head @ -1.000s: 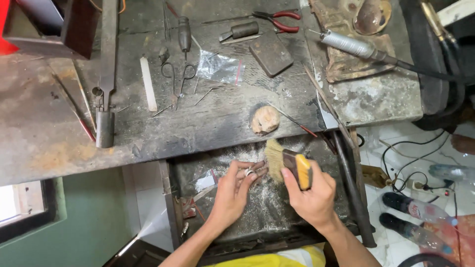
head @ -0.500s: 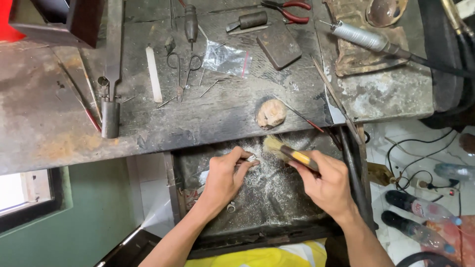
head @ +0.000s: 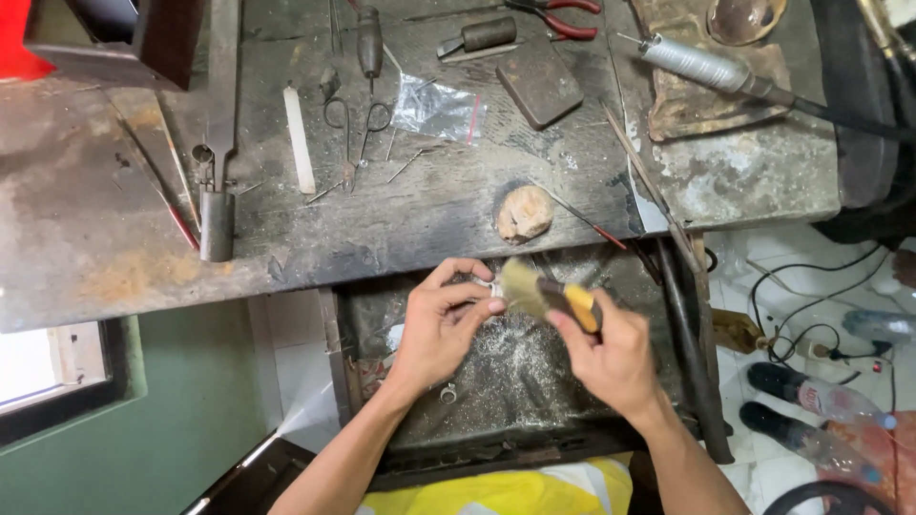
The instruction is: Polishing a small metal jewelry component using a handheld rotary tool and a cleaning brush at a workbench.
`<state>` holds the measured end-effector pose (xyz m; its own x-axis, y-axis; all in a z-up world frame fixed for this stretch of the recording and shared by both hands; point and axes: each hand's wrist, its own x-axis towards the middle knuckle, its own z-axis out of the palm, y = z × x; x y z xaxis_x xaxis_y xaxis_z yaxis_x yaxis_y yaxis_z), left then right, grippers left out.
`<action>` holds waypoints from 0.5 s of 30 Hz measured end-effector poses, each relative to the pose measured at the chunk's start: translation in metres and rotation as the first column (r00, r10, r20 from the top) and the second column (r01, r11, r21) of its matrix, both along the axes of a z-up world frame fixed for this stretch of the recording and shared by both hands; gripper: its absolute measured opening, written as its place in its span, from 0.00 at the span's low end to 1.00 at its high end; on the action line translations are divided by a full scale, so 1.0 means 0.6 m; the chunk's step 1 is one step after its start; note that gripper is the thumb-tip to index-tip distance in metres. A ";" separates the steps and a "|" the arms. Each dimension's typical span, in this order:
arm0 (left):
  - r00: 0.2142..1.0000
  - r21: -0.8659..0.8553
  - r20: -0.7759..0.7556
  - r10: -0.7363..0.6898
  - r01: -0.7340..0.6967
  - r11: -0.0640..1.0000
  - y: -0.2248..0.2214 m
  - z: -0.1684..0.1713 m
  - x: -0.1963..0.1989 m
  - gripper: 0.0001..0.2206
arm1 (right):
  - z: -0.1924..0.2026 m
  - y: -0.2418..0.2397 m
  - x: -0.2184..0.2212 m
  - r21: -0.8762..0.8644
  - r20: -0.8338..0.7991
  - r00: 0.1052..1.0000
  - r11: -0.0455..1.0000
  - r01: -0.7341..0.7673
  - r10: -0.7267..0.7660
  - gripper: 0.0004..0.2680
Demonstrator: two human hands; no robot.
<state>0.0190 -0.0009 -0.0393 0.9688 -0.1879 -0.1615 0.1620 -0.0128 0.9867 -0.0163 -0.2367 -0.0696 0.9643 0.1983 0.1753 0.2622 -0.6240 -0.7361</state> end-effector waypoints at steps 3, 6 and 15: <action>0.996 0.083 0.086 0.038 -0.045 0.996 0.014 -0.004 -0.003 0.03 | 0.068 0.001 -0.023 0.041 0.163 0.950 0.964 0.262 -0.265 0.09; 0.999 -0.127 0.024 -0.027 0.030 0.991 0.003 -0.008 -0.009 0.06 | 0.025 0.009 -0.023 0.157 0.106 0.994 0.988 -0.013 -0.004 0.10; 0.994 -0.327 -0.060 0.094 -0.109 0.939 -0.041 -0.031 -0.054 0.22 | 0.017 0.013 -0.030 0.084 -0.009 1.000 0.996 -0.008 0.009 0.05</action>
<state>-0.0136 -0.0257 -0.0579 0.9790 -0.1387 -0.1494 0.1880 0.3303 0.9250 -0.0341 -0.2289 -0.0593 0.9645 0.1911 0.1822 0.2595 -0.5577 -0.7885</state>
